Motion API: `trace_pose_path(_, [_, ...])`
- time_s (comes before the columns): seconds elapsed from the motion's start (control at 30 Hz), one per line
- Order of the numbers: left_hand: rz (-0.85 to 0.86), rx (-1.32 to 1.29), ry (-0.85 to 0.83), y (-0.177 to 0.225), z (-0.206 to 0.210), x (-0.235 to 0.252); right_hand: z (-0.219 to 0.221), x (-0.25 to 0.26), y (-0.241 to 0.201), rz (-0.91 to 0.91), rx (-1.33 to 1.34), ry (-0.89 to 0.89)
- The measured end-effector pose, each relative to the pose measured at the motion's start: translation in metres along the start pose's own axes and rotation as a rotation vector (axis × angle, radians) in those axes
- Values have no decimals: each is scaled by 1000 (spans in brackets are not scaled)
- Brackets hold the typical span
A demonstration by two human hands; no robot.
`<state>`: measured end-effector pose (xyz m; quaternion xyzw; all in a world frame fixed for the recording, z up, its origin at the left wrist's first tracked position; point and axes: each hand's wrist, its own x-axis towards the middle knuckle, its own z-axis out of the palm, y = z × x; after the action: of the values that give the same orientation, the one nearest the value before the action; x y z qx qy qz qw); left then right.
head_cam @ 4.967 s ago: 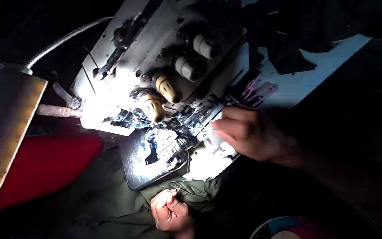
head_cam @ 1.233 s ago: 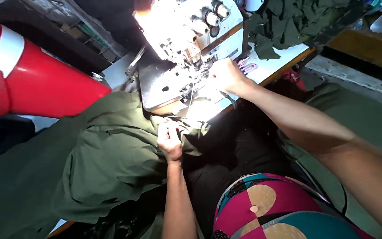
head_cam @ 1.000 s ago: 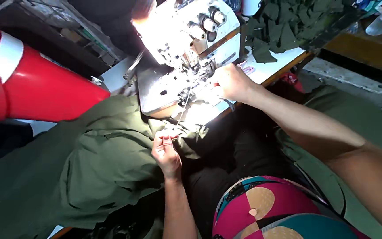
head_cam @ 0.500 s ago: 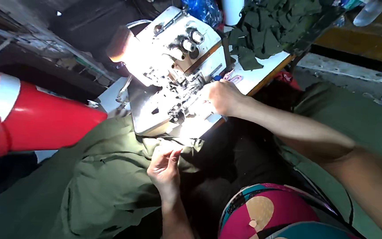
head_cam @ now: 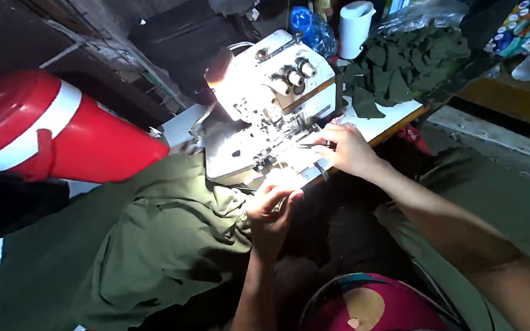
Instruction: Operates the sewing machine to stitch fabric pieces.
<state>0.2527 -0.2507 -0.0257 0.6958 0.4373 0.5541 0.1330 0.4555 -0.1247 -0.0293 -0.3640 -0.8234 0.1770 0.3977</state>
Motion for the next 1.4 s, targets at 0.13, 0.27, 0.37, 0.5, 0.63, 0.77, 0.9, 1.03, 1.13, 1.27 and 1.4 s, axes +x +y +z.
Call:
trace_pose_path(0.13, [-8, 66, -35, 6, 8, 7, 3, -9, 15, 74, 45, -172])
trace_pose_path(0.27, [3, 101, -20, 10, 18, 20, -11, -10, 21, 257, 172, 19])
trace_pose_path(0.37, [9, 33, -2, 13, 24, 30, -24, -12, 17, 275, 313, 83])
trace_pose_path(0.5, [12, -113, -8, 12, 30, 39, -29, -15, 2, 247, 438, 97])
trace_pose_path(0.63, [-143, -340, 44, 12, 39, 40, -31, -14, -9, 167, 613, 107])
trace_pose_path(0.77, [-372, -449, 131, 18, 41, 46, -27, -9, -27, 77, 746, -7])
trace_pose_path(0.9, [-488, -474, 172, 12, 36, 46, -14, -4, -33, 106, 508, -49])
trace_pose_path(1.03, [-524, -498, 191, 3, 29, 43, -15, -8, -35, 239, 408, -65])
trace_pose_path(1.13, [-609, -555, 213, 1, 24, 42, -19, -16, -34, 132, 221, -2])
trace_pose_path(1.27, [-749, -619, 266, 3, 24, 44, -20, -26, -39, 32, 39, 101])
trace_pose_path(1.4, [-821, -687, 305, 2, 25, 43, -15, -31, -48, 36, -59, 119])
